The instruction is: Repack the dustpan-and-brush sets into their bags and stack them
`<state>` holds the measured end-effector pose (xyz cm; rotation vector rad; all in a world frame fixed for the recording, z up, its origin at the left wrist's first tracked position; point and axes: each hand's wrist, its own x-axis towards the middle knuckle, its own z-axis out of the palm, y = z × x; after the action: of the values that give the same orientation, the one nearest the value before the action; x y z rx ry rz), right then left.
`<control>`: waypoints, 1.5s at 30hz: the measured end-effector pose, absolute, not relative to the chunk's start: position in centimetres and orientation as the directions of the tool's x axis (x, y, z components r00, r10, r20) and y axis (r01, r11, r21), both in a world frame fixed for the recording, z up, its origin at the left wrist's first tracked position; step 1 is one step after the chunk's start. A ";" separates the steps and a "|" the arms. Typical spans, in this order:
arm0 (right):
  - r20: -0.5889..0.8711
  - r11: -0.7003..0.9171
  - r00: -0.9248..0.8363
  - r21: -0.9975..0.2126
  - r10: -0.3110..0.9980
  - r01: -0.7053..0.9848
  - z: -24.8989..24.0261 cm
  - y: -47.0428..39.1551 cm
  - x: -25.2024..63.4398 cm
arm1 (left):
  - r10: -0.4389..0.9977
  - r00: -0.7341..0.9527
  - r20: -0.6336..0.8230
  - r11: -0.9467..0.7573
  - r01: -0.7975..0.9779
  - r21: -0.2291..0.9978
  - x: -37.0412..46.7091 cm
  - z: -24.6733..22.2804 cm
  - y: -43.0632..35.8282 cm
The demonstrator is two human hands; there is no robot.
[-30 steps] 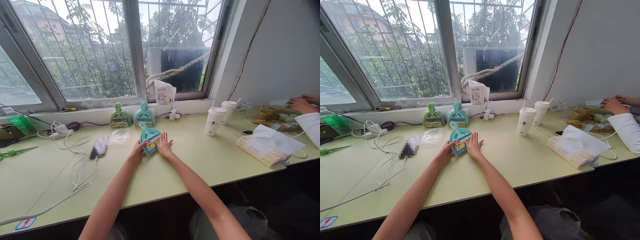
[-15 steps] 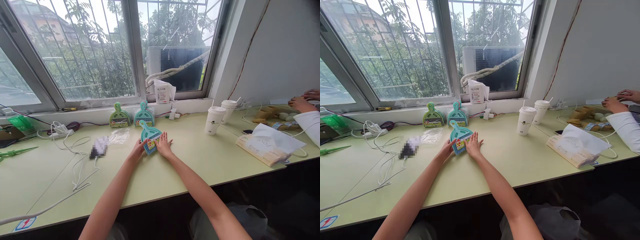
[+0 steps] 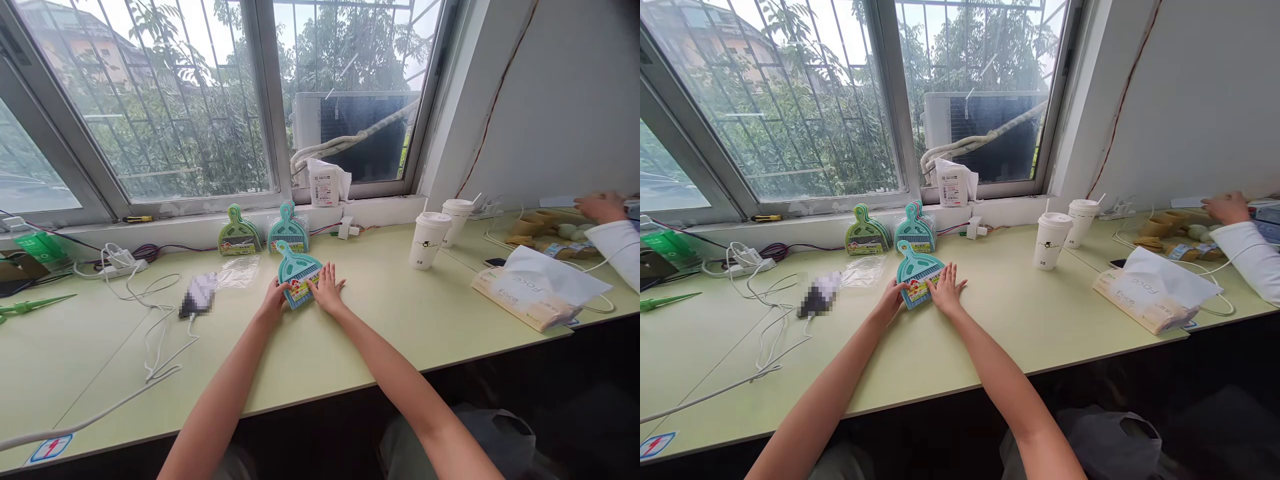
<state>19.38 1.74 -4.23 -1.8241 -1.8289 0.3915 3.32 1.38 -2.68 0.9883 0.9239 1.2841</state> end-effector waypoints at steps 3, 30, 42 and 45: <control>0.247 0.040 0.191 -0.702 0.950 0.711 -3.6 1.6 19.7 | 0.999 0.048 -0.007 0.022 -0.337 0.941 3.2 -2.2 1.2; -0.053 -0.124 -0.159 -0.870 0.986 -0.476 -2.0 0.0 18.9 | 0.989 0.108 0.097 -0.041 -0.430 0.902 2.6 -2.0 1.3; -0.044 -0.124 -0.161 -0.840 0.986 -0.529 -2.4 0.3 19.0 | 0.981 0.173 0.085 -0.017 -0.360 0.933 2.6 -1.6 0.9; -0.048 -0.122 -0.152 -0.845 0.987 -0.521 -2.7 0.4 18.9 | 0.982 0.169 0.085 -0.019 -0.360 0.933 2.6 -1.8 1.0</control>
<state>18.92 0.40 -2.65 -0.7784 -0.8309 1.5834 2.57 1.02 -1.80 1.0559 0.7839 1.2633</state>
